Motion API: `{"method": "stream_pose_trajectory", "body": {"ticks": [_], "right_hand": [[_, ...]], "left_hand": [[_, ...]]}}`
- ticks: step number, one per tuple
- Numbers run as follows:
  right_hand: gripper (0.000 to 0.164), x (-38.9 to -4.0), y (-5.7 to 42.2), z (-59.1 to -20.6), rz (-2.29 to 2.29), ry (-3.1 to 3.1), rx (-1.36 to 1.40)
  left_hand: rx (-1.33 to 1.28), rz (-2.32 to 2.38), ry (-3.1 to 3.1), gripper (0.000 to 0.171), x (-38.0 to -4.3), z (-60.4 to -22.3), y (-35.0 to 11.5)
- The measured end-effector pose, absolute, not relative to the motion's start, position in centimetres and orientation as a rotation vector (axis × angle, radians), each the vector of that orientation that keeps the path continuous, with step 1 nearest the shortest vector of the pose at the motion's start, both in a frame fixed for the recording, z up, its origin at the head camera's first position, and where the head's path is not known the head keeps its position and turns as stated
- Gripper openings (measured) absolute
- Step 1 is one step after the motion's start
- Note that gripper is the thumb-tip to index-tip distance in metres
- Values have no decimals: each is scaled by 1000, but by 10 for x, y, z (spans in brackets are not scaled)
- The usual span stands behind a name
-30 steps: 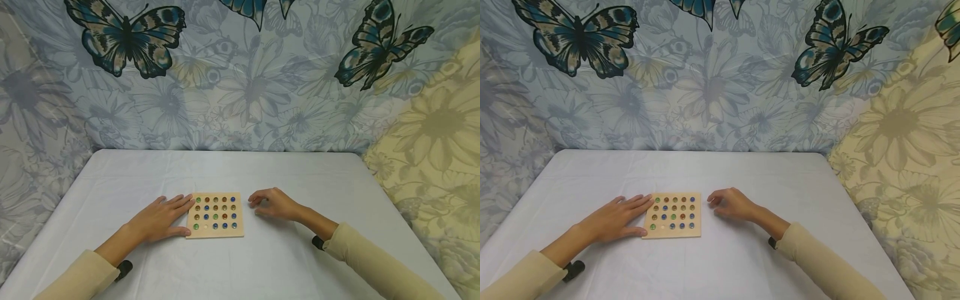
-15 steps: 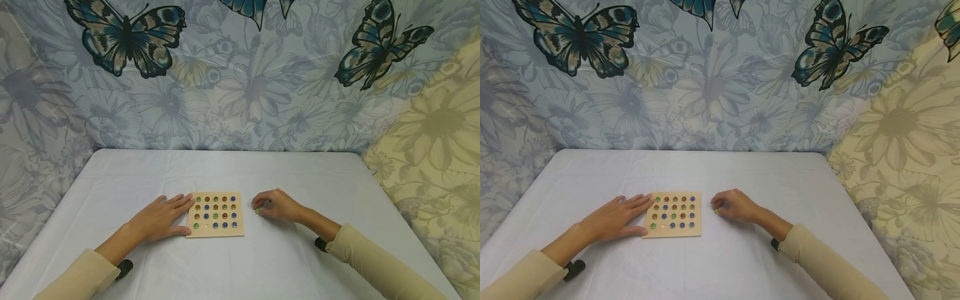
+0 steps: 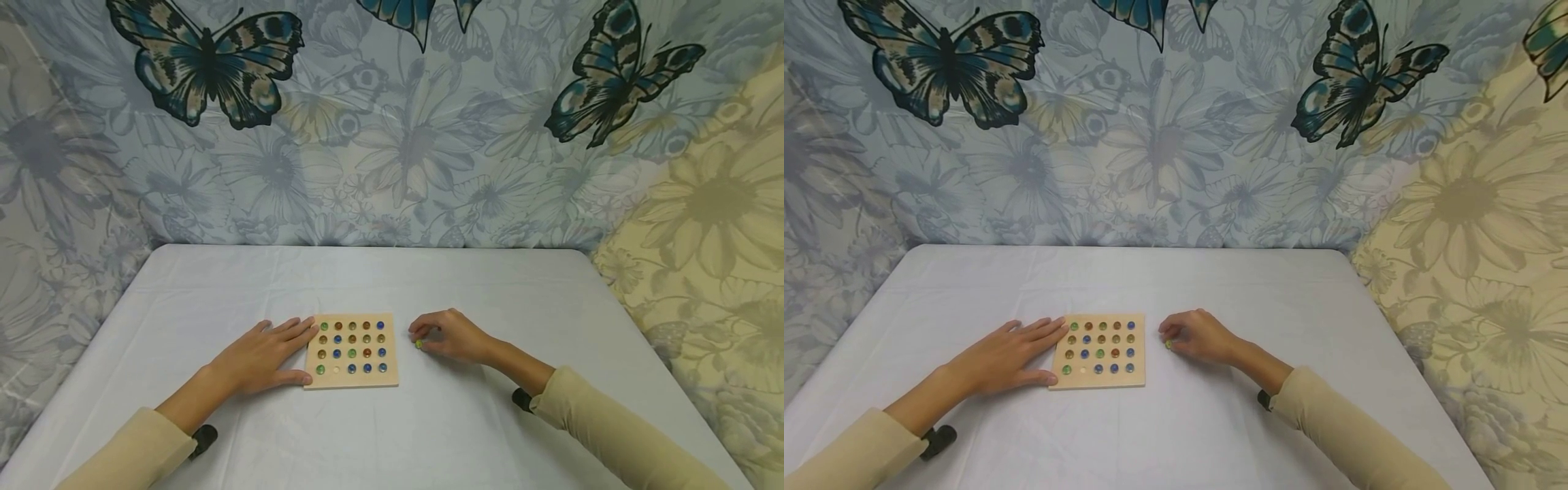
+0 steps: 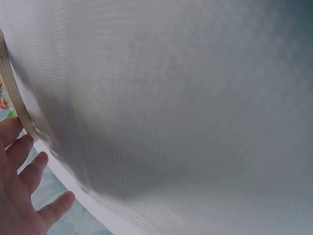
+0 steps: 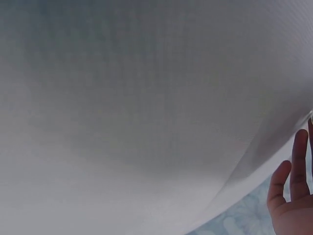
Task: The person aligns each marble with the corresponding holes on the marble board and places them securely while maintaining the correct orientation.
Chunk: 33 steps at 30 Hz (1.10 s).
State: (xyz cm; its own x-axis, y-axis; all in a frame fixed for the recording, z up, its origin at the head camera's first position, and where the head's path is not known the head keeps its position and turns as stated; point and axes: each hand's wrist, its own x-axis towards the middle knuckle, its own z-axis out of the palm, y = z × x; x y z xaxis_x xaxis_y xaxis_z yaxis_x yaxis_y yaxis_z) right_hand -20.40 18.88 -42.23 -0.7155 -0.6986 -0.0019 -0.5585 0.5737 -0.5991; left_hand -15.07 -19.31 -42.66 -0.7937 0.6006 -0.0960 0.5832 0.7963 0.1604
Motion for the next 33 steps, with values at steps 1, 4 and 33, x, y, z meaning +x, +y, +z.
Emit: {"method": "stream_pose_trajectory", "body": {"ticks": [1, 4, 33], "right_hand": [[27, -204, 188, -422, -853, 2571, -1055], [28, -205, 185, -420, -851, 2583, -1091], [33, -199, 115, -410, -961, 2482, -1208]], "left_hand": [[943, 184, 2842, 89, -151, -427, -193], [944, 191, 2841, 88, -150, -426, -193], [927, 194, 2829, 88, -149, -423, -192]]}}
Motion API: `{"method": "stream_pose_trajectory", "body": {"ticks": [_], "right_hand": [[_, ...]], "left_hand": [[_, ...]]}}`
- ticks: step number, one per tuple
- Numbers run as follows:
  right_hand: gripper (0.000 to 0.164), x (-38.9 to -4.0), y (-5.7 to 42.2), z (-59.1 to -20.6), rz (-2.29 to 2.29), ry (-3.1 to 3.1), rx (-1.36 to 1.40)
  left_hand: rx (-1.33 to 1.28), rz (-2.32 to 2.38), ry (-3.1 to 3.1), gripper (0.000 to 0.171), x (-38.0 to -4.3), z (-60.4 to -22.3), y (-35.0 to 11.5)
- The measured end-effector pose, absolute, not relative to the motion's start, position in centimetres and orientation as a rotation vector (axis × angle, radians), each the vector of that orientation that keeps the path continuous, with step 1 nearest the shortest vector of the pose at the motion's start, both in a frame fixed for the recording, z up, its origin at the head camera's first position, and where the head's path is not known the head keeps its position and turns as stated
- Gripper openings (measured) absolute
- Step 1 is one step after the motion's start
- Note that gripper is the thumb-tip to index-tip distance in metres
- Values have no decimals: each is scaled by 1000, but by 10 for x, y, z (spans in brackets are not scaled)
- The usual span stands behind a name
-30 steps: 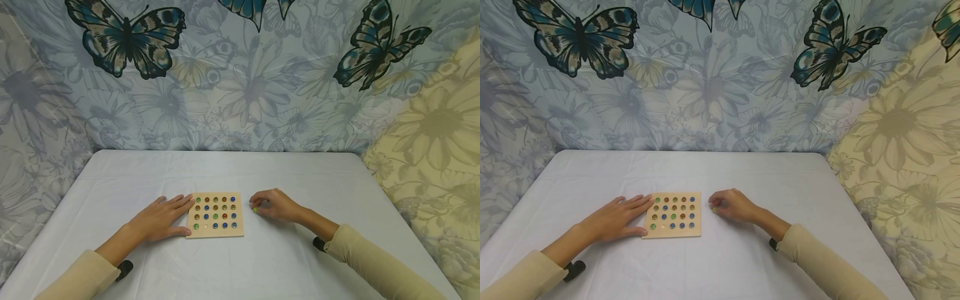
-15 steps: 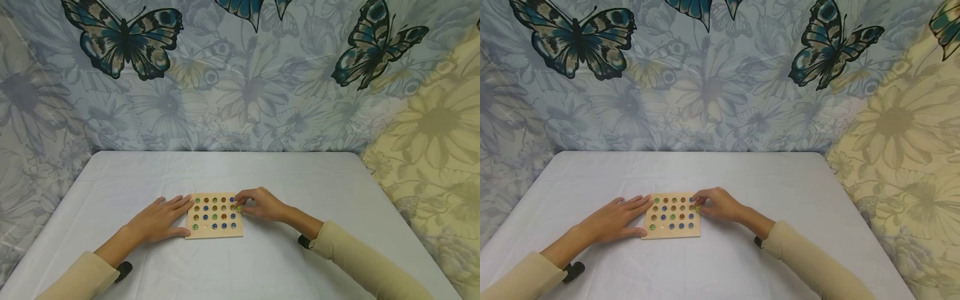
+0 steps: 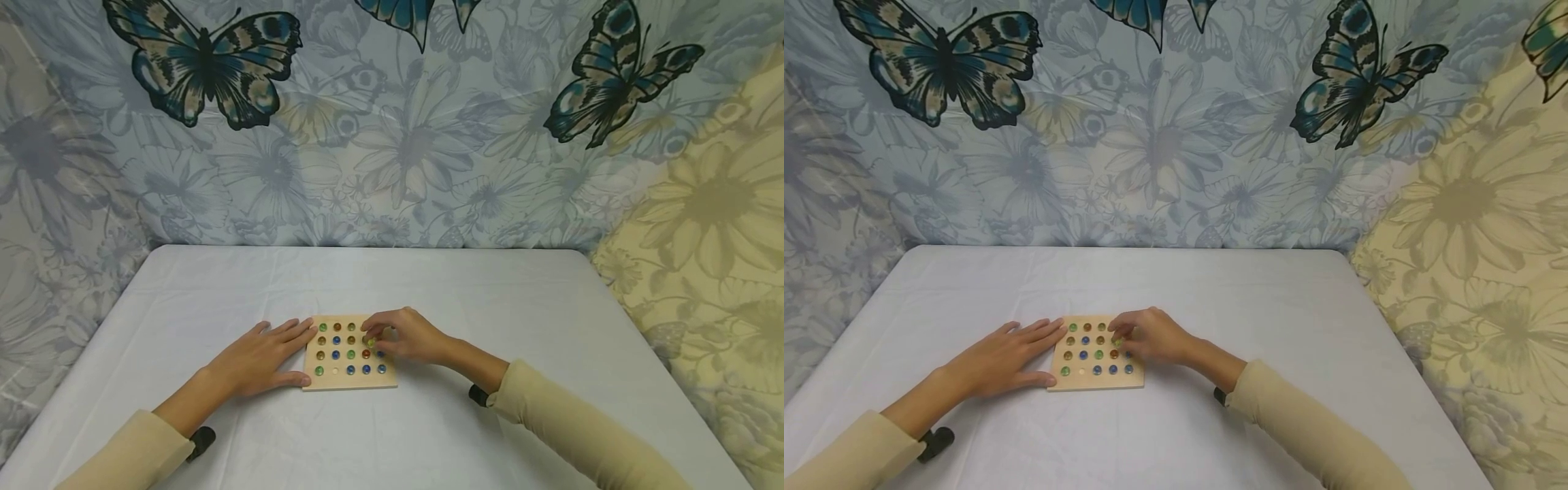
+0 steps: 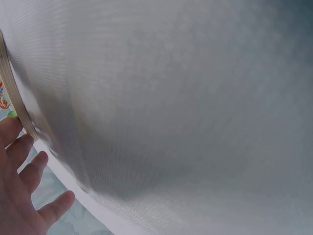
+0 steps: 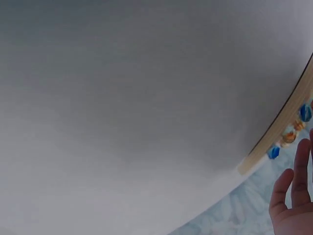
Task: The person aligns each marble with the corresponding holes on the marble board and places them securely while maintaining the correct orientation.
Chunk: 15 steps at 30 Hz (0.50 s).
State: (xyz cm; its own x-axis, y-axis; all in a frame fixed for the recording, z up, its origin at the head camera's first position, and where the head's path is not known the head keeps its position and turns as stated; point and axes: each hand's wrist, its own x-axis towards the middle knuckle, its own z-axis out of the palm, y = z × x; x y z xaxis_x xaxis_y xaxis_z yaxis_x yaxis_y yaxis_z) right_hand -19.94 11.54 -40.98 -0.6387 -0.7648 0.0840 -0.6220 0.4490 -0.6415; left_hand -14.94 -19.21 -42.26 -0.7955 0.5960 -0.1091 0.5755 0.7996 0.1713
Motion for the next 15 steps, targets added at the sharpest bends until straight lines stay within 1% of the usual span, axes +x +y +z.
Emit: {"method": "stream_pose_trajectory", "body": {"ticks": [8, 15], "right_hand": [[30, -195, 95, -408, -993, 2397, -1209], [32, -190, 79, -412, -998, 2347, -1197]], "left_hand": [[931, 199, 2830, 88, -150, -423, -193], [959, 196, 2831, 87, -150, -422, -193]]}}
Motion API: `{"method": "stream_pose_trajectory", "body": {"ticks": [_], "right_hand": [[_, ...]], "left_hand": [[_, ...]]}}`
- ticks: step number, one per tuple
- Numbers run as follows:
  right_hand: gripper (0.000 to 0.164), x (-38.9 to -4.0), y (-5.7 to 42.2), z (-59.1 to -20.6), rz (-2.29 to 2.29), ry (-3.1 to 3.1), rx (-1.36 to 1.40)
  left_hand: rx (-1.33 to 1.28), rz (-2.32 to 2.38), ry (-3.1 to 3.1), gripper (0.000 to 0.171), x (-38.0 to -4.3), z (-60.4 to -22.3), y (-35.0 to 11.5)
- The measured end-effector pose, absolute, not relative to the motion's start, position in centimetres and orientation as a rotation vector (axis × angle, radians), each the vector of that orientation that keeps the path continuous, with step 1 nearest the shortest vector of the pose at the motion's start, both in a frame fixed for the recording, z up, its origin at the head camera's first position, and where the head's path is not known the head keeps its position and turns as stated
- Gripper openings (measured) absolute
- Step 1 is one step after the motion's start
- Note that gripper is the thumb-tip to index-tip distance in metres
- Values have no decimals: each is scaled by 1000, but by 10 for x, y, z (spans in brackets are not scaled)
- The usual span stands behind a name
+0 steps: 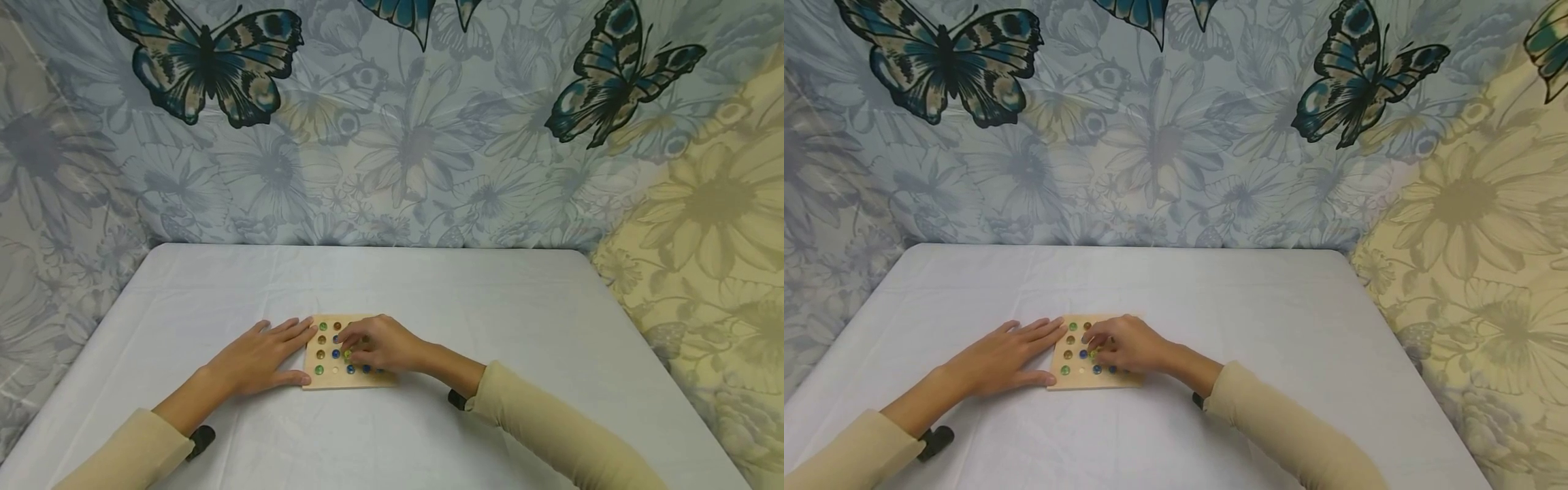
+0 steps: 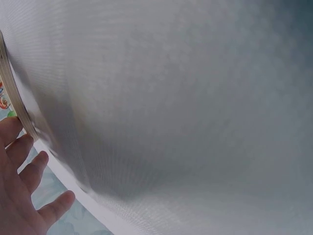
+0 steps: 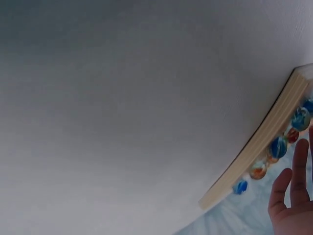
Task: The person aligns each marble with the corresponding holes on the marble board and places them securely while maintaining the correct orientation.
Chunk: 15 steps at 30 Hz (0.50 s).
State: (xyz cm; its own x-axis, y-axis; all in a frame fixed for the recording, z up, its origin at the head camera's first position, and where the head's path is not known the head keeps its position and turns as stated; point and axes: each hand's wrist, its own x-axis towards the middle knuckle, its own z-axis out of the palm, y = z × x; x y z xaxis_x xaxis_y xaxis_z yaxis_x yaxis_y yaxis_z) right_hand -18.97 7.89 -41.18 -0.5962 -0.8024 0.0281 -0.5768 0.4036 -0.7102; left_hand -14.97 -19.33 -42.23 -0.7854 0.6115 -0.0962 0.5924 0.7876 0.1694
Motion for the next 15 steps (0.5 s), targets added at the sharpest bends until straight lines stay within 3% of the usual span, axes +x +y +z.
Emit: {"method": "stream_pose_trajectory", "body": {"ticks": [15], "right_hand": [[30, -183, 67, -415, -802, 2412, -1360]], "left_hand": [[983, 213, 2830, 86, -151, -421, -191]]}}
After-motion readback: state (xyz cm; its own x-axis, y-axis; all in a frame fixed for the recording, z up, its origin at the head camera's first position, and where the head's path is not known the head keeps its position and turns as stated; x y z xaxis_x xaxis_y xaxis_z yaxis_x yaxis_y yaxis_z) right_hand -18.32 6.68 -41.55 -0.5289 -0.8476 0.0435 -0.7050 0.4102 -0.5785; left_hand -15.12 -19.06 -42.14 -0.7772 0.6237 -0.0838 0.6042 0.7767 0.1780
